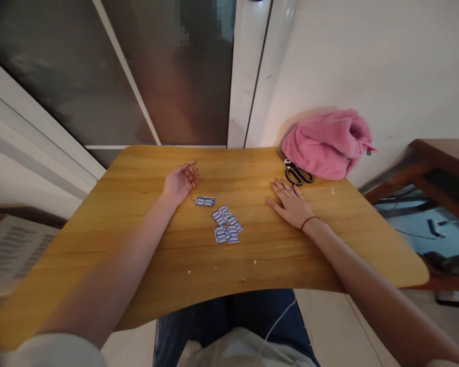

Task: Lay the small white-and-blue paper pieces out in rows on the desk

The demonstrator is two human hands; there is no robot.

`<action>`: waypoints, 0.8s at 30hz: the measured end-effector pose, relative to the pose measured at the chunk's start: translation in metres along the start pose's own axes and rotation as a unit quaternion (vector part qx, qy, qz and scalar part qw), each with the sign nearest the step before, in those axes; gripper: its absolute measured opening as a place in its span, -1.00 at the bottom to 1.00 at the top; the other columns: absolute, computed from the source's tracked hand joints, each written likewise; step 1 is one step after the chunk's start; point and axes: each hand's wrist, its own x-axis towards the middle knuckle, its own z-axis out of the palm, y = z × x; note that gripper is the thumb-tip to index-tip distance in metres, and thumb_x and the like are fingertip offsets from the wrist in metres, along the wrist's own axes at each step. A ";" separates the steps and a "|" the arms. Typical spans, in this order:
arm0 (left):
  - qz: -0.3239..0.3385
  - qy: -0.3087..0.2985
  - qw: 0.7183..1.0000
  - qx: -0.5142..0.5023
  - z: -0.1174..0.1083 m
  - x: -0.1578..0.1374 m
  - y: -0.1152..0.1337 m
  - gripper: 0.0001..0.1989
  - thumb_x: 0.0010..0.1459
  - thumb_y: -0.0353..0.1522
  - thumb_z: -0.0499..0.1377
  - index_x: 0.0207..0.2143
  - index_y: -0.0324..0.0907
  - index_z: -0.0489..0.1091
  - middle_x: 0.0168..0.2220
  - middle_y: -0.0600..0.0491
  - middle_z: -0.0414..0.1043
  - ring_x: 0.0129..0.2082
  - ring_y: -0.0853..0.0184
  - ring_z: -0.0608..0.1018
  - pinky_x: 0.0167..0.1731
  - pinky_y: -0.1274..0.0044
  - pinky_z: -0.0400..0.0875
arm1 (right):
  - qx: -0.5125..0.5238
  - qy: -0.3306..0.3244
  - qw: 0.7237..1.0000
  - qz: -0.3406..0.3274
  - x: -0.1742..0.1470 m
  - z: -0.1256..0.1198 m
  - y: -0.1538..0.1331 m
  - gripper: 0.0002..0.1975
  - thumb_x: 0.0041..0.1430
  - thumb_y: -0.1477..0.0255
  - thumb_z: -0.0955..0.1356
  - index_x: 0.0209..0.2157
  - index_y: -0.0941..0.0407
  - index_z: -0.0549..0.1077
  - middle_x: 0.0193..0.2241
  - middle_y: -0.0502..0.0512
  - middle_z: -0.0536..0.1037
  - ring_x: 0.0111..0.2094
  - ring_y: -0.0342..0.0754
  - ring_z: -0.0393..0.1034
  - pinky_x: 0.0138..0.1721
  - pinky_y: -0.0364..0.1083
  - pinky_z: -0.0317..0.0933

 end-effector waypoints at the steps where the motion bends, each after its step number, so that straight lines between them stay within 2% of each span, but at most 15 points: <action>1: 0.001 -0.003 1.000 0.004 0.000 0.000 0.000 -0.88 0.07 -0.42 0.06 -0.35 -0.23 0.37 -0.56 0.10 0.38 -0.59 0.44 0.42 -0.51 0.56 0.28 | -0.011 -0.003 1.000 0.010 -0.002 0.002 -0.002 -0.28 0.25 0.03 0.04 0.30 0.18 -0.03 0.30 0.17 -0.03 0.32 0.06 -0.24 0.27 0.19 -0.27; 3: 0.004 -0.009 1.000 0.013 0.001 -0.001 -0.001 -0.89 0.06 -0.41 0.07 -0.36 -0.22 0.37 -0.56 0.10 0.38 -0.59 0.44 0.42 -0.51 0.57 0.28 | -0.015 -0.005 1.000 0.002 -0.003 0.005 -0.013 -0.23 0.23 -0.01 0.03 0.30 0.22 -0.04 0.30 0.19 -0.05 0.32 0.06 -0.24 0.28 0.16 -0.26; 6: 0.007 -0.014 1.000 0.021 0.001 -0.002 -0.002 -0.88 0.05 -0.41 0.08 -0.35 -0.22 0.38 -0.55 0.11 0.38 -0.59 0.43 0.43 -0.50 0.57 0.28 | 0.006 -0.016 0.998 -0.055 0.000 0.007 -0.038 -0.18 0.21 -0.05 0.04 0.29 0.27 -0.01 0.30 0.23 -0.06 0.32 0.11 -0.29 0.28 0.14 -0.25; 9: 0.007 -0.016 0.999 0.029 0.001 -0.003 -0.003 -0.89 0.03 -0.41 0.10 -0.35 -0.22 0.37 -0.54 0.11 0.39 -0.59 0.44 0.43 -0.49 0.56 0.29 | 0.040 -0.004 0.996 -0.080 0.003 0.009 -0.070 -0.18 0.19 -0.07 0.08 0.28 0.22 0.02 0.30 0.22 -0.05 0.32 0.16 -0.31 0.28 0.18 -0.23; 12: 0.009 -0.023 0.999 0.032 0.001 -0.003 -0.003 -0.89 0.03 -0.41 0.10 -0.34 -0.22 0.37 -0.54 0.11 0.39 -0.59 0.44 0.43 -0.49 0.56 0.29 | 0.102 -0.029 0.985 -0.139 0.004 0.005 -0.098 -0.21 0.20 -0.04 0.10 0.28 0.21 0.03 0.29 0.25 -0.02 0.32 0.12 -0.27 0.28 0.18 -0.22; 14: 0.008 -0.026 0.999 0.032 0.001 -0.004 -0.003 -0.89 0.04 -0.42 0.10 -0.35 -0.22 0.37 -0.55 0.11 0.38 -0.59 0.43 0.43 -0.49 0.56 0.29 | 0.165 -0.052 0.969 -0.174 0.004 -0.002 -0.106 -0.25 0.24 0.00 0.10 0.29 0.18 -0.01 0.29 0.20 0.00 0.32 0.06 -0.24 0.28 0.14 -0.16; 16: 0.006 -0.028 0.999 0.034 0.001 -0.005 -0.003 -0.89 0.04 -0.42 0.10 -0.34 -0.22 0.37 -0.55 0.11 0.38 -0.58 0.43 0.43 -0.50 0.57 0.28 | 0.209 -0.033 0.960 -0.184 0.004 -0.009 -0.101 -0.33 0.28 0.07 0.09 0.30 0.12 -0.05 0.29 0.14 0.01 0.32 -0.01 -0.22 0.27 0.09 -0.11; 18: 0.006 -0.028 0.999 0.038 0.001 -0.005 -0.003 -0.89 0.05 -0.42 0.10 -0.34 -0.21 0.37 -0.54 0.11 0.38 -0.58 0.43 0.43 -0.51 0.57 0.28 | 0.188 0.030 0.971 -0.146 0.002 -0.013 -0.084 -0.37 0.29 0.11 0.09 0.29 0.11 -0.02 0.28 0.14 0.04 0.32 0.01 -0.22 0.28 0.13 -0.16; 20: 0.006 -0.030 0.999 0.043 0.001 -0.006 -0.003 -0.89 0.05 -0.41 0.09 -0.34 -0.21 0.37 -0.54 0.10 0.38 -0.58 0.43 0.43 -0.51 0.57 0.28 | 0.103 0.080 0.991 -0.039 -0.003 -0.010 -0.064 -0.33 0.27 0.09 0.07 0.28 0.22 0.02 0.26 0.30 0.08 0.31 0.14 -0.20 0.26 0.25 -0.22; 21: 0.006 -0.031 0.999 0.045 0.001 -0.006 -0.004 -0.89 0.04 -0.41 0.10 -0.34 -0.22 0.37 -0.53 0.10 0.38 -0.58 0.43 0.43 -0.50 0.56 0.28 | 0.059 0.083 0.994 0.026 -0.006 -0.006 -0.055 -0.27 0.25 0.05 0.06 0.27 0.29 0.02 0.24 0.40 0.09 0.30 0.22 -0.17 0.23 0.31 -0.22; 22: 0.008 -0.032 0.998 0.047 0.001 -0.005 -0.004 -0.88 0.04 -0.41 0.10 -0.34 -0.22 0.37 -0.53 0.10 0.38 -0.58 0.43 0.43 -0.50 0.56 0.28 | 0.028 0.070 0.995 0.059 -0.011 -0.002 -0.048 -0.22 0.23 0.02 0.06 0.27 0.32 0.00 0.23 0.45 0.10 0.29 0.27 -0.14 0.21 0.35 -0.24; 24: 0.010 -0.035 0.998 0.050 0.002 -0.005 -0.005 -0.88 0.03 -0.40 0.11 -0.33 -0.22 0.37 -0.53 0.10 0.38 -0.58 0.43 0.43 -0.50 0.56 0.28 | -0.008 0.047 0.998 0.042 -0.021 0.005 -0.044 -0.18 0.22 -0.01 0.05 0.27 0.34 -0.01 0.22 0.48 0.11 0.27 0.26 -0.09 0.22 0.34 -0.28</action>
